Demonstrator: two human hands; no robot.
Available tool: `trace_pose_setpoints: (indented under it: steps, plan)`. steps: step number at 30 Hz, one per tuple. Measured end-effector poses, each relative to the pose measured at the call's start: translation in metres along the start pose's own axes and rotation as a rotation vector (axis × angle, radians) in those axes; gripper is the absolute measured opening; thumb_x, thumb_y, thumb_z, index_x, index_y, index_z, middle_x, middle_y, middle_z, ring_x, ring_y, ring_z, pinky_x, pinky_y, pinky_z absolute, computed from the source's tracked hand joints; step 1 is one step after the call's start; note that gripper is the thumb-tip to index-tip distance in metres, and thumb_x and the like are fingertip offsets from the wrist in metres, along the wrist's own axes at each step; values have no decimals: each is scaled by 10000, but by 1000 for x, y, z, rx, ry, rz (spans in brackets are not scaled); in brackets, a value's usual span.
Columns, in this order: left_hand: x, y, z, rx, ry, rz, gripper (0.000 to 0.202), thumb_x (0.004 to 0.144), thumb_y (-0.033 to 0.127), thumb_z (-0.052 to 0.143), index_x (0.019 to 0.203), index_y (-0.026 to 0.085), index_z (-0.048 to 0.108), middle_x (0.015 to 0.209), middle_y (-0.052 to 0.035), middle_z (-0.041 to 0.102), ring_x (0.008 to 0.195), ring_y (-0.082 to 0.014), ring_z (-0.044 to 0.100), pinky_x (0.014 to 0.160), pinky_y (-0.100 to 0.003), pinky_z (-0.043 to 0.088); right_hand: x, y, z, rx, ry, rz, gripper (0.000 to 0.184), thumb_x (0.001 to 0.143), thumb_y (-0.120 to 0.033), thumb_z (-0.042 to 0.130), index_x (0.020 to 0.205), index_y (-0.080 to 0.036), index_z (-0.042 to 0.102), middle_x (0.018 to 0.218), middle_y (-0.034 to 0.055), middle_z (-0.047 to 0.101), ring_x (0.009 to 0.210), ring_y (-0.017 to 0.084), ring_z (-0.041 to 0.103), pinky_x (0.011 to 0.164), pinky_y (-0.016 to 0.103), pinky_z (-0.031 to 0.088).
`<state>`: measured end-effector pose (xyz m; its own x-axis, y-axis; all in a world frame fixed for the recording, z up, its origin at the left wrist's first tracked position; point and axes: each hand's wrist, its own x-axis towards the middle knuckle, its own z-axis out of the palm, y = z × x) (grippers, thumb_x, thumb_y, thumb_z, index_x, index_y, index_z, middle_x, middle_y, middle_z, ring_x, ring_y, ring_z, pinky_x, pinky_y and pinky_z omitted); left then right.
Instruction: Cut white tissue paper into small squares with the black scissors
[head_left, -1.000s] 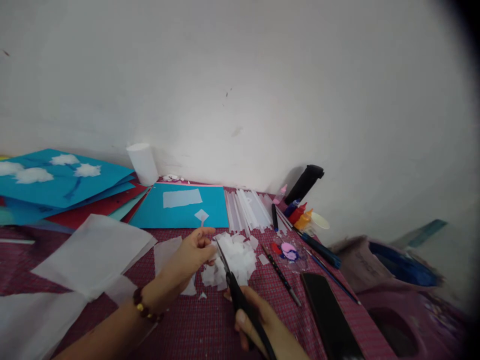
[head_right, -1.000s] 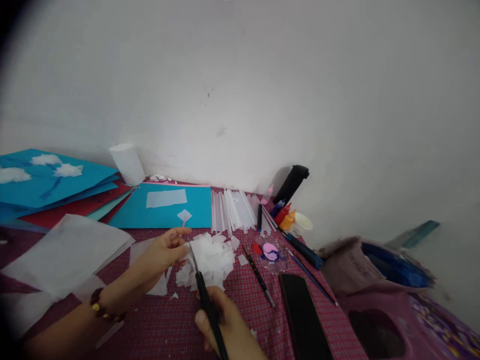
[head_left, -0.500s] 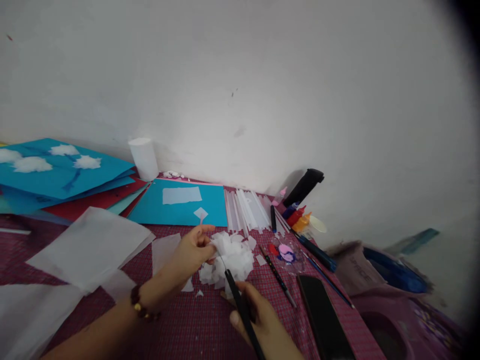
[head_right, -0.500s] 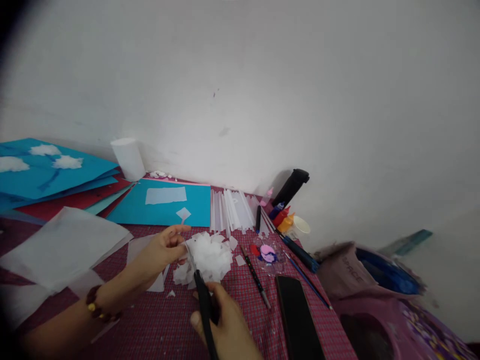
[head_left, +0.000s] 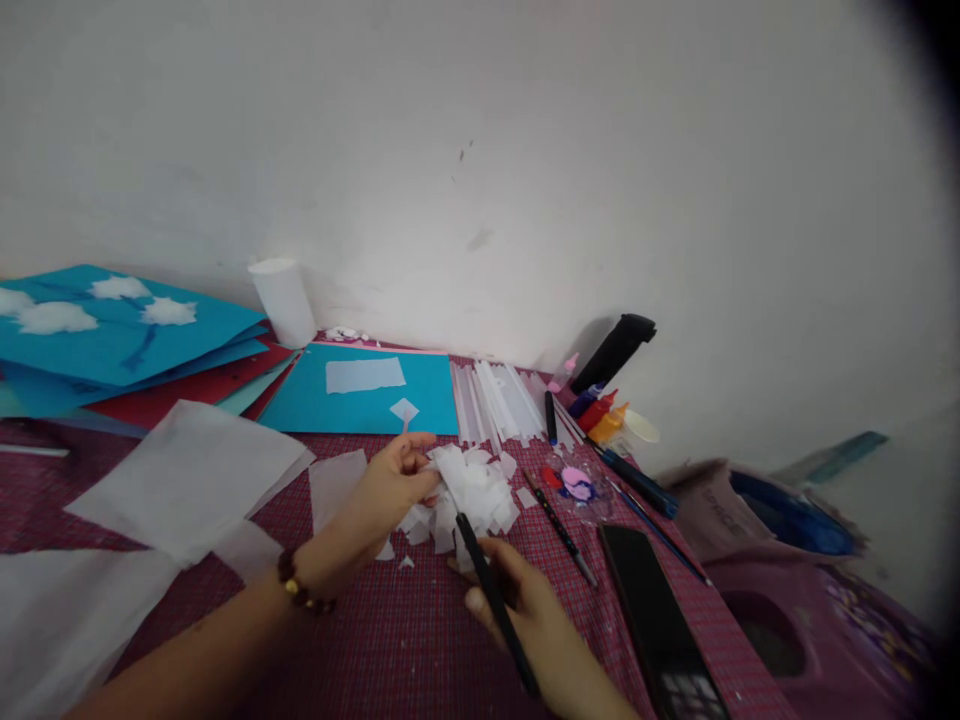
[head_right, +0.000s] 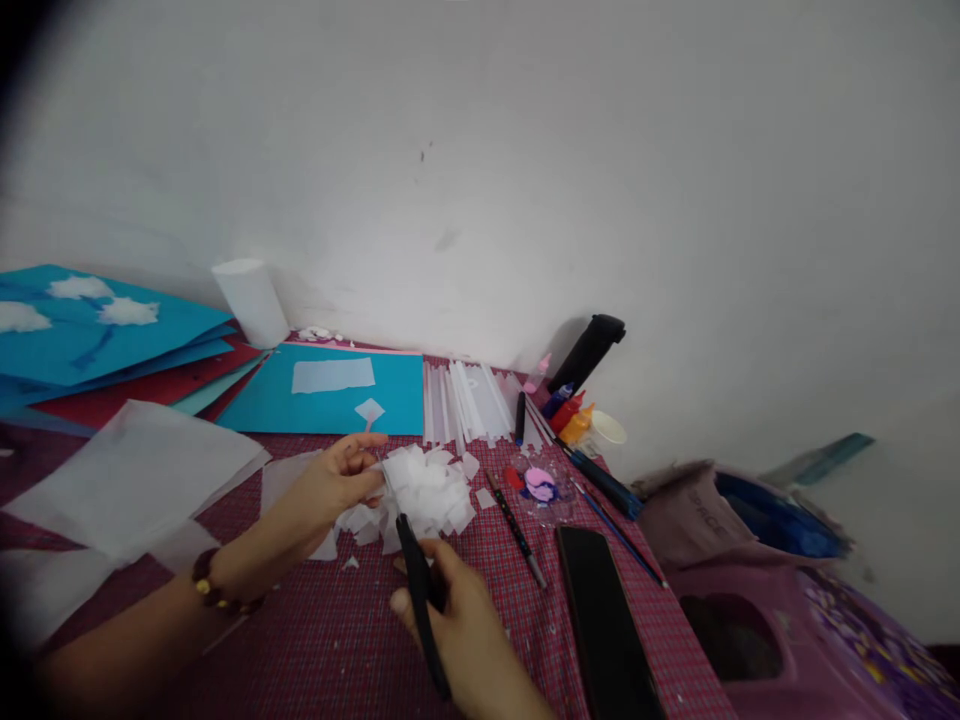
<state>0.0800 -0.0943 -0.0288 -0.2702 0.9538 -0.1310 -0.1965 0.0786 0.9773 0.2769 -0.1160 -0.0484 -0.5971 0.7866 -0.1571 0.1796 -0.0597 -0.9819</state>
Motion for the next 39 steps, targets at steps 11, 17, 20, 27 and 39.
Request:
trace_pose_setpoints:
  steps: [11,17,20,27,39]
  plan:
    - [5,3,-6,-36,-25,-34,361,566,67,574,907,167,633,970,-52,673,813,-163,596,671,-252,447,-1,8,-8,566,-211,158,576,827,-637,537,1135,-153,586,798,32,580,601,128,549,568,252,411]
    - [6,-1,-10,-15,-38,-39,379,583,81,598,949,160,658,976,-68,677,838,-176,600,705,-270,443,5,6,-12,810,-278,221,538,818,-636,547,1116,-192,606,795,21,585,603,131,540,614,276,433]
    - [4,0,-9,-17,-51,-41,403,602,88,605,995,163,656,1012,-75,675,875,-185,603,721,-276,447,4,3,-12,860,-307,240,569,809,-651,545,1131,-186,610,781,16,575,593,129,528,609,281,433]
    - [3,-4,-6,-101,-119,-18,480,598,35,587,1043,205,639,1198,-80,619,1046,-210,570,815,-292,463,-3,4,-6,883,-359,201,633,806,-663,539,1192,-163,590,791,29,577,601,134,525,609,290,435]
    - [8,-10,6,-488,-266,-106,417,662,78,650,1066,180,618,886,-29,643,710,-115,593,634,-226,453,-12,12,1,923,-372,185,611,865,-652,455,1230,-177,577,779,39,601,579,136,562,555,265,424]
